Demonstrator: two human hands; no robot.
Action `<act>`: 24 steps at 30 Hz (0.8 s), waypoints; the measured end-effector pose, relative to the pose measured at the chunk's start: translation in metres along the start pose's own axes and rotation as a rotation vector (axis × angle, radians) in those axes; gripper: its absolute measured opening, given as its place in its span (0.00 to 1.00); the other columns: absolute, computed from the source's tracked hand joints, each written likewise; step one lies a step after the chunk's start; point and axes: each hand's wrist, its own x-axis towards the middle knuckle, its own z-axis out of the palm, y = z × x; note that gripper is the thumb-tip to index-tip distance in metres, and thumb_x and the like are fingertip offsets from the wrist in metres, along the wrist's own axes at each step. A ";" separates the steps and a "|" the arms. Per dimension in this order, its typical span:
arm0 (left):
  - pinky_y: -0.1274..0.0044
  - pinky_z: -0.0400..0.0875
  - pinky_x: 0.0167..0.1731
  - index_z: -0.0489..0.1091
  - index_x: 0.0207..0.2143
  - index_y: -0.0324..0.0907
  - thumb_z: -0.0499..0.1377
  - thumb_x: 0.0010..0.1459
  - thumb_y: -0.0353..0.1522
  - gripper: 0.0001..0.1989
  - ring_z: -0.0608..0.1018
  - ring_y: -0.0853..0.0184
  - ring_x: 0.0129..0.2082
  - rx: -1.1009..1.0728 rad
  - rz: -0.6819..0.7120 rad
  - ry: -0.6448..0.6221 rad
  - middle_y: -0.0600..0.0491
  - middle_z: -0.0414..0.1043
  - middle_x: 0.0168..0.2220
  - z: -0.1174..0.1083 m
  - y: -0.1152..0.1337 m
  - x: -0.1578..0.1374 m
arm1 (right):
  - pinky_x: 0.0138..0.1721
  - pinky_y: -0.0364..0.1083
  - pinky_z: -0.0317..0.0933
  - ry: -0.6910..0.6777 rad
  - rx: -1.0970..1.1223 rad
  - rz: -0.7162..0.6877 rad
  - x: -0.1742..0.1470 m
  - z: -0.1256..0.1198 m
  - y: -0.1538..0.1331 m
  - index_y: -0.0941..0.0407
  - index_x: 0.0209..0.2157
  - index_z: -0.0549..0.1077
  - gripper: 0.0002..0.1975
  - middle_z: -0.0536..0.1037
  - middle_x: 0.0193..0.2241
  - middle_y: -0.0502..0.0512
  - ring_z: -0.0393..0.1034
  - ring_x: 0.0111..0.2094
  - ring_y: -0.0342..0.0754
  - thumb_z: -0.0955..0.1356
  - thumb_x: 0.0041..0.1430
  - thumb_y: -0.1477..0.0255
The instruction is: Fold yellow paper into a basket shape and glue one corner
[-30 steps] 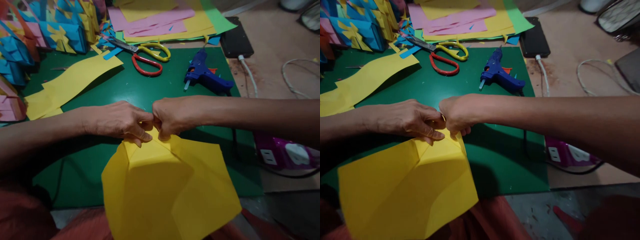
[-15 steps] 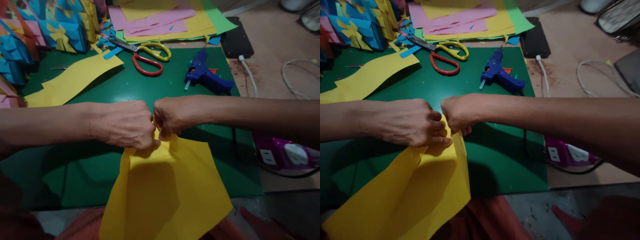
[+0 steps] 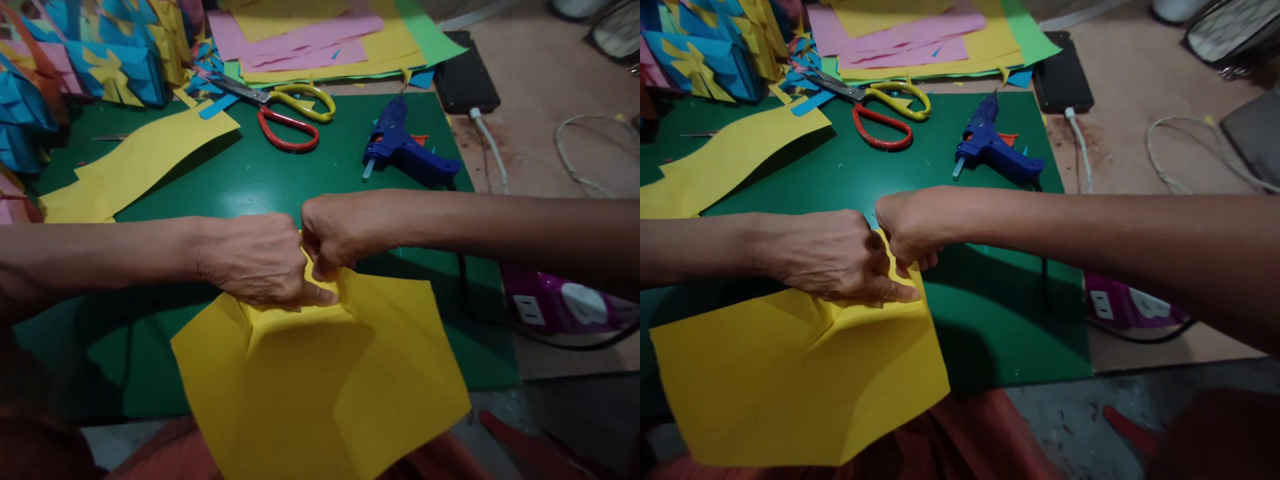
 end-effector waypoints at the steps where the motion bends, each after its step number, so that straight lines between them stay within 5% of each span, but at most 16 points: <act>1: 0.73 0.40 0.17 0.62 0.54 0.52 0.50 0.62 0.35 0.17 0.69 0.68 0.16 -0.001 0.000 0.006 0.56 0.70 0.18 0.001 0.000 0.001 | 0.17 0.37 0.41 0.009 -0.003 0.001 0.000 0.000 0.000 0.63 0.13 0.70 0.13 0.61 0.06 0.39 0.55 0.10 0.31 0.71 0.45 0.72; 9: 0.75 0.42 0.17 0.61 0.55 0.51 0.50 0.61 0.34 0.19 0.72 0.68 0.19 -0.011 0.002 0.020 0.55 0.72 0.20 0.003 0.001 -0.001 | 0.20 0.39 0.45 0.069 0.058 -0.086 -0.007 0.005 0.017 0.61 0.19 0.71 0.13 0.67 0.13 0.43 0.57 0.16 0.34 0.67 0.53 0.69; 13: 0.76 0.45 0.18 0.62 0.55 0.50 0.49 0.62 0.33 0.18 0.71 0.68 0.20 -0.032 -0.011 -0.014 0.54 0.71 0.20 0.003 0.003 -0.001 | 0.20 0.42 0.42 0.446 0.068 -0.221 -0.033 0.023 0.031 0.58 0.19 0.68 0.16 0.63 0.14 0.45 0.52 0.17 0.36 0.62 0.60 0.70; 15: 0.76 0.47 0.18 0.64 0.53 0.49 0.49 0.63 0.34 0.17 0.71 0.68 0.20 -0.046 -0.013 -0.005 0.54 0.71 0.20 0.003 0.005 -0.002 | 0.21 0.43 0.44 0.654 0.082 -0.171 -0.050 0.039 0.033 0.58 0.20 0.67 0.15 0.64 0.16 0.46 0.54 0.18 0.37 0.62 0.60 0.73; 18: 0.76 0.50 0.19 0.68 0.46 0.47 0.49 0.63 0.35 0.12 0.70 0.68 0.21 -0.065 -0.020 0.049 0.54 0.68 0.20 0.002 0.007 -0.003 | 0.23 0.42 0.49 0.888 0.148 -0.311 -0.072 0.070 0.033 0.57 0.23 0.67 0.16 0.68 0.20 0.49 0.61 0.22 0.40 0.59 0.64 0.70; 21: 0.76 0.50 0.20 0.69 0.38 0.45 0.49 0.64 0.34 0.10 0.69 0.69 0.22 -0.084 -0.021 0.068 0.55 0.67 0.20 0.001 0.008 -0.002 | 0.24 0.40 0.52 0.939 0.261 -0.402 -0.080 0.102 0.034 0.57 0.29 0.69 0.12 0.69 0.22 0.48 0.62 0.23 0.38 0.59 0.64 0.70; 24: 0.75 0.49 0.20 0.68 0.27 0.42 0.50 0.62 0.31 0.11 0.66 0.70 0.21 -0.139 -0.022 0.088 0.54 0.65 0.21 -0.002 0.007 0.000 | 0.24 0.40 0.52 0.924 0.147 -0.394 -0.079 0.127 0.034 0.58 0.41 0.70 0.12 0.69 0.22 0.48 0.62 0.23 0.40 0.57 0.65 0.74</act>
